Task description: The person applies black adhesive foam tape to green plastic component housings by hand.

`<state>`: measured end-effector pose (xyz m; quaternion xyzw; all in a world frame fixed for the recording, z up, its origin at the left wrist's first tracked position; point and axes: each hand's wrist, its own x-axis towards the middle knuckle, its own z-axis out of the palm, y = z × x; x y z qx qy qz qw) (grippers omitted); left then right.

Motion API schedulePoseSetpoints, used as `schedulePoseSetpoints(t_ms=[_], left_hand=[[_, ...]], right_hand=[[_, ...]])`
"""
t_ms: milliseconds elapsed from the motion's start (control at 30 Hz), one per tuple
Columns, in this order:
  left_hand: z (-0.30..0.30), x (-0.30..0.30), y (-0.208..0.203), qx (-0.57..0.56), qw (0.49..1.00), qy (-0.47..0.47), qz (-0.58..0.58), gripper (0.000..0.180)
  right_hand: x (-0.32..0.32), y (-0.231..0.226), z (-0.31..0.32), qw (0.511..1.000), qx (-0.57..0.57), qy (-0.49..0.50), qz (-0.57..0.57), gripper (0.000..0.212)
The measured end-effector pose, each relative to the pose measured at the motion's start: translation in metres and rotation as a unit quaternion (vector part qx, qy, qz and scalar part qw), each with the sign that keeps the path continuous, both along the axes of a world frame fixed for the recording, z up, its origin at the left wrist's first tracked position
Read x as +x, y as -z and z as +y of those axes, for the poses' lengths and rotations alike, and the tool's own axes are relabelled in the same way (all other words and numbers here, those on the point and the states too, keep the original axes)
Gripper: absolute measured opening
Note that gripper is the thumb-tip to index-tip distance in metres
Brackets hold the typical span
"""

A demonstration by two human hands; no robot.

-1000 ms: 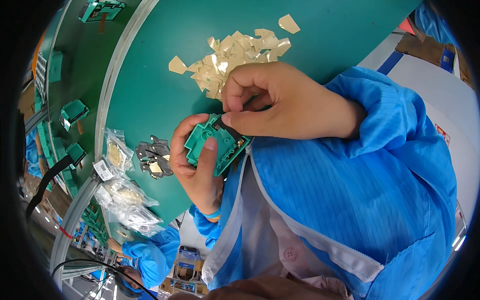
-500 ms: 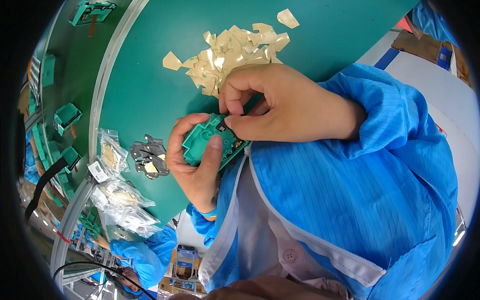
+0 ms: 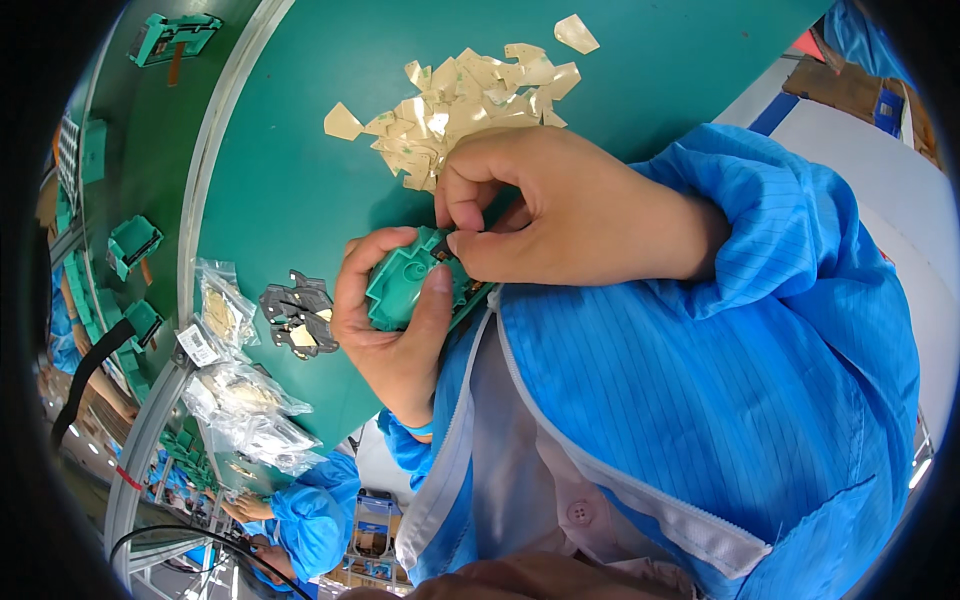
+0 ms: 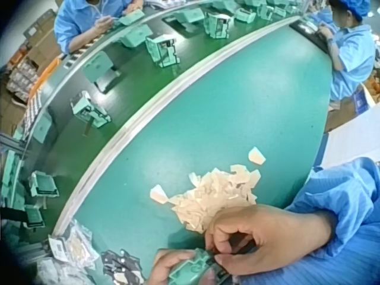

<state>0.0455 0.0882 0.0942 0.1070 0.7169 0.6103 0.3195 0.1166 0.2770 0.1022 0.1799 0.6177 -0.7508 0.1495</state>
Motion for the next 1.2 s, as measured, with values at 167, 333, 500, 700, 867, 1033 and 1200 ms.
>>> schedulePoseSetpoints(t_ms=[167, 333, 500, 700, 867, 1033, 1200], left_hand=[[0.0016, -0.0002, 0.0005, -0.001, 1.000, -0.007, -0.004, 0.036], [0.0027, 0.0010, 0.0011, -0.014, 1.000, -0.009, 0.008, 0.035], [0.0052, 0.0010, 0.0006, -0.019, 1.000, -0.009, 0.020, 0.034], [0.0056, 0.0019, 0.0014, -0.010, 1.000, -0.018, 0.002, 0.034], [0.0064, 0.0004, 0.0008, -0.017, 1.000, -0.019, 0.017, 0.031], [0.0053, 0.0011, 0.0004, -0.017, 0.999, -0.032, -0.014, 0.031], [0.0055, 0.0016, 0.0016, -0.004, 0.999, -0.044, -0.026, 0.032]], right_hand=[[-0.0013, 0.0014, 0.0005, 1.000, -0.005, 0.005, -0.001, 0.015], [-0.0010, 0.0020, 0.0016, 1.000, -0.007, 0.002, 0.002, 0.015], [-0.0019, 0.0015, 0.0034, 1.000, -0.010, 0.003, -0.002, 0.015], [-0.0024, 0.0007, 0.0046, 1.000, -0.012, 0.002, -0.005, 0.015], [-0.0034, 0.0027, 0.0045, 1.000, -0.007, -0.003, -0.003, 0.015], [-0.0044, 0.0032, 0.0044, 1.000, -0.010, -0.008, -0.005, 0.015], [-0.0057, 0.0035, 0.0047, 1.000, -0.013, -0.012, -0.002, 0.015]])
